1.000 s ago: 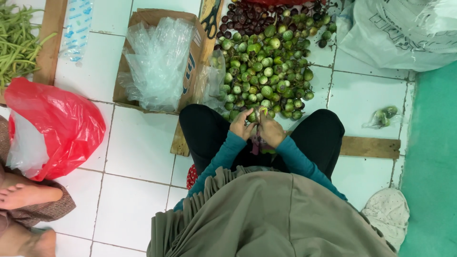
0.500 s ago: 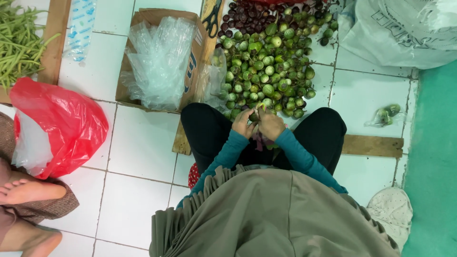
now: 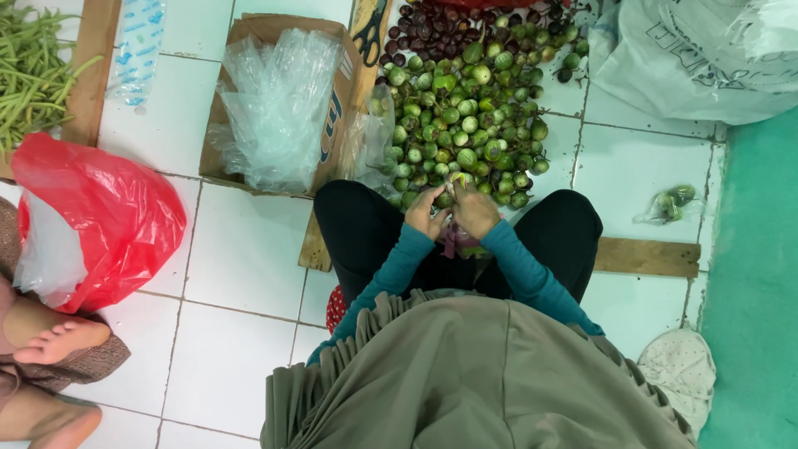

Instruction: Picking up small green vegetables from a pile and placing them into individual plastic bags

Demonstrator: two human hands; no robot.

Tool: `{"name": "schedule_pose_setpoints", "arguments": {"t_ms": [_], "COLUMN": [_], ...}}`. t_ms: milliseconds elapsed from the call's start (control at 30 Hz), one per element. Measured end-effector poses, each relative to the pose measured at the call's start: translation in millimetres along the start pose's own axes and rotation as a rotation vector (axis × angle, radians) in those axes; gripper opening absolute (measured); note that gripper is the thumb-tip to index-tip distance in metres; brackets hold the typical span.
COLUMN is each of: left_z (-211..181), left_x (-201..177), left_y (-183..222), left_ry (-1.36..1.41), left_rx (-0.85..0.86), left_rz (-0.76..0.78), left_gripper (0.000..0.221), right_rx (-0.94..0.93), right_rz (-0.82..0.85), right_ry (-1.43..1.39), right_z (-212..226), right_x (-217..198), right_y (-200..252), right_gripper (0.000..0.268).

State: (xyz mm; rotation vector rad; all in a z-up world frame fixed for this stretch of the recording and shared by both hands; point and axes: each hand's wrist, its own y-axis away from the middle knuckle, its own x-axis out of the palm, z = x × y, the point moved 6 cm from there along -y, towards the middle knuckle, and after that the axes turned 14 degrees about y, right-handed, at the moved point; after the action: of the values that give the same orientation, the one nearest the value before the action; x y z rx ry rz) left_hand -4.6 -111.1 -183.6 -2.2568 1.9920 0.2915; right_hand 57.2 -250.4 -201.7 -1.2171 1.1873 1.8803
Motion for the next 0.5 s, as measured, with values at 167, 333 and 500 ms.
{"name": "schedule_pose_setpoints", "arguments": {"t_ms": [167, 333, 500], "left_z": [-42, -35, -46], "left_x": [-26, -24, -20], "left_y": [-10, -9, 6], "left_ry": [0.259, 0.158, 0.372], "left_rx": [-0.215, -0.248, -0.195], "left_rz": [-0.089, -0.087, 0.041], "left_gripper": [0.051, 0.047, 0.055], "right_rx": [0.004, 0.050, -0.069], "right_rz": [-0.047, -0.091, -0.052], "right_ry": [0.072, 0.039, -0.340], "right_z": [56, 41, 9], "right_x": [-52, -56, -54], "right_y": [59, 46, 11], "right_gripper": [0.056, 0.054, 0.046]}}
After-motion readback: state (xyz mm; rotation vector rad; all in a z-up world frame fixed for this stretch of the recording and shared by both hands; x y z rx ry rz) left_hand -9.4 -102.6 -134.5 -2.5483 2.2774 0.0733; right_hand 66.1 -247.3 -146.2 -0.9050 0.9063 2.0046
